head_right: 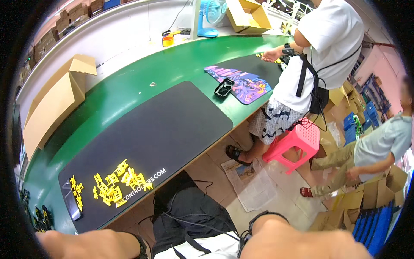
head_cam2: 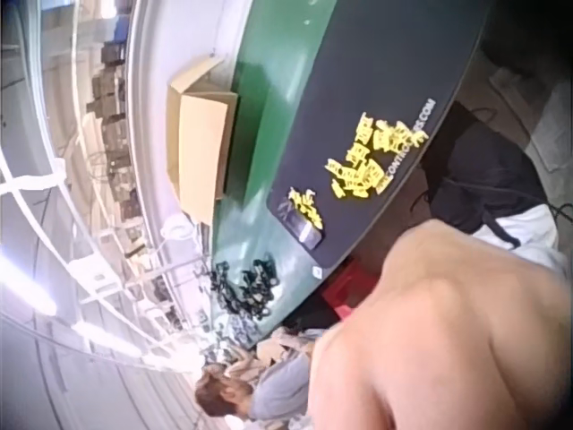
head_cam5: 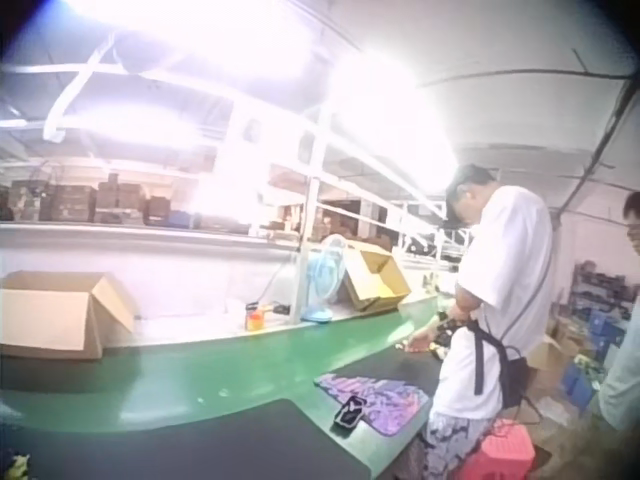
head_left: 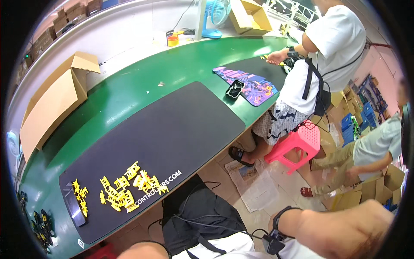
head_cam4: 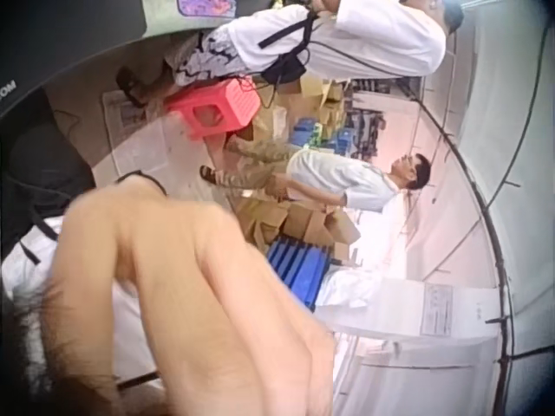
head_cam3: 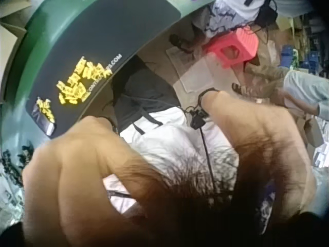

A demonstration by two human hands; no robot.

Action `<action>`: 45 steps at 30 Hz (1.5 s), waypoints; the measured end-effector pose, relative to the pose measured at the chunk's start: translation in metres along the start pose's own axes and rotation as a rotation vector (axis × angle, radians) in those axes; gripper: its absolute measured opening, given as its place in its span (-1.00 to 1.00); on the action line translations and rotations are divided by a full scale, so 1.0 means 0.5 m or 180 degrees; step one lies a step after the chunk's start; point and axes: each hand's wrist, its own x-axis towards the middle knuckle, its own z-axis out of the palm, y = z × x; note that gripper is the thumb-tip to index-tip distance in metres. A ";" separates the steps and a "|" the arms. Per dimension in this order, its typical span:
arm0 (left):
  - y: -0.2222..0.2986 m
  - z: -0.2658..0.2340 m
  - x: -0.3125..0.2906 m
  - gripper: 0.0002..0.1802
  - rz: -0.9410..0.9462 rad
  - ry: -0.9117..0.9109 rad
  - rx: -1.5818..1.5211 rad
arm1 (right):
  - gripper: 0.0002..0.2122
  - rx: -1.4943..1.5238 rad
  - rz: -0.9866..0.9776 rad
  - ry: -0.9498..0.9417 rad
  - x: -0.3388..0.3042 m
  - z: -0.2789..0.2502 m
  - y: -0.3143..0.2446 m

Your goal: Manually assembling yellow internal components into black computer mouse shells on a production line.

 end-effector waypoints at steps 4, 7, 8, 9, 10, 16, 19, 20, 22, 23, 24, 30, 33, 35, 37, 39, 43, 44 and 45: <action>0.000 0.008 0.000 -0.87 0.0000 -0.0027 -0.0114 | -0.71 -0.0197 0.0037 0.0173 -0.004 -0.002 -0.004; 0.003 0.013 -0.004 -0.86 -0.0049 -0.0002 -0.0103 | -0.74 0.1283 -0.1121 -0.0170 0.008 0.005 0.133; 0.003 0.017 -0.003 -0.86 -0.0062 -0.0025 -0.0113 | -0.76 0.1803 -0.1453 -0.0215 0.008 0.007 0.173; 0.003 0.021 -0.005 -0.86 -0.0070 -0.0029 -0.0134 | -0.77 0.2292 -0.1757 -0.0257 0.010 0.011 0.204; 0.004 0.022 -0.003 -0.86 -0.0071 -0.0023 -0.0153 | -0.78 0.2717 -0.2047 -0.0271 0.010 0.013 0.233; -0.002 0.032 -0.001 -0.86 -0.0058 -0.0078 -0.0293 | -0.84 0.4005 -0.3067 -0.0215 0.015 0.033 0.346; -0.004 0.033 -0.002 -0.86 -0.0057 -0.0114 -0.0350 | -0.87 0.4369 -0.3412 -0.0308 0.010 0.040 0.376; -0.002 0.034 -0.005 -0.86 -0.0065 -0.0110 -0.0349 | -0.88 0.4474 -0.3529 -0.0389 0.010 0.042 0.384; 0.004 0.035 -0.008 -0.86 -0.0073 -0.0088 -0.0369 | -0.89 0.4681 -0.3713 -0.0535 0.011 0.047 0.396; 0.007 0.032 -0.009 -0.86 -0.0064 -0.0086 -0.0373 | -0.90 0.4741 -0.3793 -0.0604 0.011 0.046 0.401; 0.009 0.031 -0.006 -0.85 -0.0061 -0.0101 -0.0383 | -0.90 0.4776 -0.3887 -0.0647 0.007 0.044 0.402; 0.064 0.026 -0.010 -0.85 0.0001 -0.0081 -0.0312 | -0.88 0.4887 -0.4409 -0.1016 0.011 0.019 0.375; 0.103 0.021 -0.003 -0.85 0.0120 0.0010 -0.0098 | -0.86 0.4724 -0.4480 -0.0987 0.075 0.039 0.314; 0.104 -0.003 0.002 -0.85 0.0308 0.0114 0.0038 | -0.95 0.4363 -0.4321 -0.0541 0.141 0.072 0.256; 0.100 -0.016 0.002 -0.82 0.0555 0.0305 0.0609 | -0.92 0.4187 -0.4249 -0.0337 0.207 0.104 0.230; 0.071 -0.040 -0.023 -0.71 0.0720 0.0459 0.1105 | -0.70 0.4073 -0.4002 -0.0331 0.255 0.146 0.269; 0.056 -0.100 -0.163 -0.49 -0.0062 0.0462 0.0865 | -0.65 0.3309 -0.2037 -0.1091 0.287 0.216 0.422; 0.041 -0.100 -0.201 -0.47 -0.0310 0.0599 0.0737 | -0.67 0.2817 -0.1289 -0.1223 0.282 0.230 0.470; 0.030 -0.092 -0.239 -0.45 -0.0567 0.0754 0.0634 | -0.69 0.2330 -0.0553 -0.1348 0.279 0.251 0.522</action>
